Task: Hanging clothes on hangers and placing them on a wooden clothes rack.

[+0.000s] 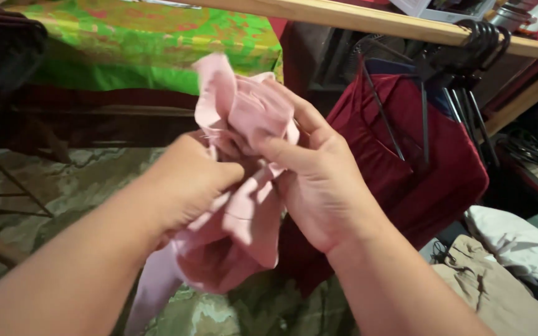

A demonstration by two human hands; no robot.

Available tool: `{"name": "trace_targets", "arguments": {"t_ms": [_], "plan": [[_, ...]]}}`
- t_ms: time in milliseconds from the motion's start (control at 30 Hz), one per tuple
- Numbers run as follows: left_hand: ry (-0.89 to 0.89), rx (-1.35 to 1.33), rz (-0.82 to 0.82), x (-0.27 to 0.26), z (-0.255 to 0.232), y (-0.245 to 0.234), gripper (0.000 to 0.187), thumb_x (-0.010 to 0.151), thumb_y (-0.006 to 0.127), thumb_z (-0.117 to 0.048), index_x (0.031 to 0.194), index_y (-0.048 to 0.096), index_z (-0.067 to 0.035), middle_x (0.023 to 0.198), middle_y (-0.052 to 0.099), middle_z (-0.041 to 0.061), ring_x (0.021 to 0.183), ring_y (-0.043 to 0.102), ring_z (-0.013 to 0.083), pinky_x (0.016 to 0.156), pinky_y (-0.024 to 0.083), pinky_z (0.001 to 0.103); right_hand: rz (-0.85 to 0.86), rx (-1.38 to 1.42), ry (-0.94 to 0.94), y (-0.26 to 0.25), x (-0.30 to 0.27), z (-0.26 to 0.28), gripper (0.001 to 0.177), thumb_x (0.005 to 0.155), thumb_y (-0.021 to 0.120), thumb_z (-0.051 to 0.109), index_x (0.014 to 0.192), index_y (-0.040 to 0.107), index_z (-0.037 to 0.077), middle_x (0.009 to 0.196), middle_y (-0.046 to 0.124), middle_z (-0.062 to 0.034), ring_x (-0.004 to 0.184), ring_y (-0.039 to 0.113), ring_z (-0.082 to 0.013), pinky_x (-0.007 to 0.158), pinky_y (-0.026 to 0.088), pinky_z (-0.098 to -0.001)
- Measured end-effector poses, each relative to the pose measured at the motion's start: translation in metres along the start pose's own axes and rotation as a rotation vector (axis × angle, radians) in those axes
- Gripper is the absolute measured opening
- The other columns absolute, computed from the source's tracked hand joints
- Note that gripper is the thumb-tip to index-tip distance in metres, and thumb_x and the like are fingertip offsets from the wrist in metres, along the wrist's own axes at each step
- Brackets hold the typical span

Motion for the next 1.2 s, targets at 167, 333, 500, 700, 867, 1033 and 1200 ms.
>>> {"name": "trace_targets", "arguments": {"t_ms": [167,333,500,700,867,1033,1200], "plan": [[-0.165,-0.163,-0.413,0.000,-0.020,-0.045,0.023,0.088,0.068,-0.009,0.109,0.075,-0.001,0.096,0.078,0.012,0.079,0.072,0.0220,0.067,0.057,0.037,-0.373,-0.049,-0.029,-0.049,0.008,0.003,0.051,0.084,0.066,-0.007,0.133,0.061,0.004,0.115,0.071,-0.0093,0.103,0.069,-0.0215,0.092,0.057,-0.0374],[-0.141,-0.495,-0.561,0.006,-0.034,-0.080,0.024,0.096,0.053,-0.011,0.115,0.065,-0.001,0.111,0.076,0.011,0.101,0.076,0.0248,0.089,0.060,0.041,-0.684,-0.045,-0.125,-0.098,0.006,-0.011,0.042,0.084,0.070,-0.006,0.123,0.063,0.006,0.114,0.070,-0.0090,0.104,0.070,-0.0206,0.094,0.057,-0.0346],[-0.054,-0.535,-0.464,0.015,-0.033,-0.061,0.024,0.097,0.051,-0.008,0.118,0.062,-0.007,0.110,0.073,0.010,0.100,0.074,0.0258,0.091,0.060,0.044,-0.625,-0.808,0.284,-0.073,0.005,-0.026,0.048,0.078,0.074,0.005,0.125,0.064,0.012,0.118,0.071,-0.0038,0.111,0.063,-0.0165,0.096,0.048,-0.0341],[-0.126,-0.502,-0.190,0.017,-0.035,-0.037,0.026,0.101,0.064,-0.013,0.123,0.063,0.001,0.112,0.070,0.015,0.100,0.070,0.0257,0.089,0.059,0.043,0.118,-0.460,0.358,-0.019,0.010,-0.043,0.054,0.088,0.073,0.005,0.140,0.060,-0.003,0.105,0.078,-0.0202,0.090,0.074,-0.0340,0.080,0.058,-0.0491],[-0.126,-0.469,-0.593,0.004,-0.062,-0.073,0.036,0.097,0.061,-0.015,0.129,0.057,0.000,0.122,0.071,0.016,0.102,0.074,0.0259,0.088,0.057,0.045,-0.346,-0.255,0.139,-0.037,0.024,-0.036,0.033,0.092,0.067,0.019,0.116,0.072,-0.003,0.099,0.077,-0.0068,0.093,0.071,-0.0199,0.088,0.053,-0.0364],[-0.075,-0.311,-0.893,-0.014,-0.030,-0.127,0.051,0.095,0.060,-0.006,0.143,0.044,-0.004,0.140,0.063,0.008,0.120,0.070,0.0232,0.094,0.056,0.046,-0.559,-0.096,0.012,-0.062,0.027,-0.037,0.023,0.100,0.060,0.026,0.112,0.066,0.007,0.106,0.071,-0.0031,0.100,0.066,-0.0189,0.087,0.051,-0.0367],[-0.173,-0.215,-1.024,-0.021,-0.002,-0.150,0.058,0.093,0.071,-0.010,0.144,0.046,-0.003,0.141,0.058,0.005,0.132,0.053,0.0181,0.110,0.048,0.040,-0.407,0.196,-0.188,-0.063,0.032,-0.033,0.028,0.104,0.052,0.024,0.122,0.061,0.005,0.126,0.068,-0.0046,0.122,0.063,-0.0186,0.110,0.049,-0.0360]]}}
Point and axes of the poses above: each hand's wrist, its own x-axis towards the middle knuckle, its own y-axis out of the palm, z = x × y, the point moved 1 cm from there along x, towards the middle knuckle
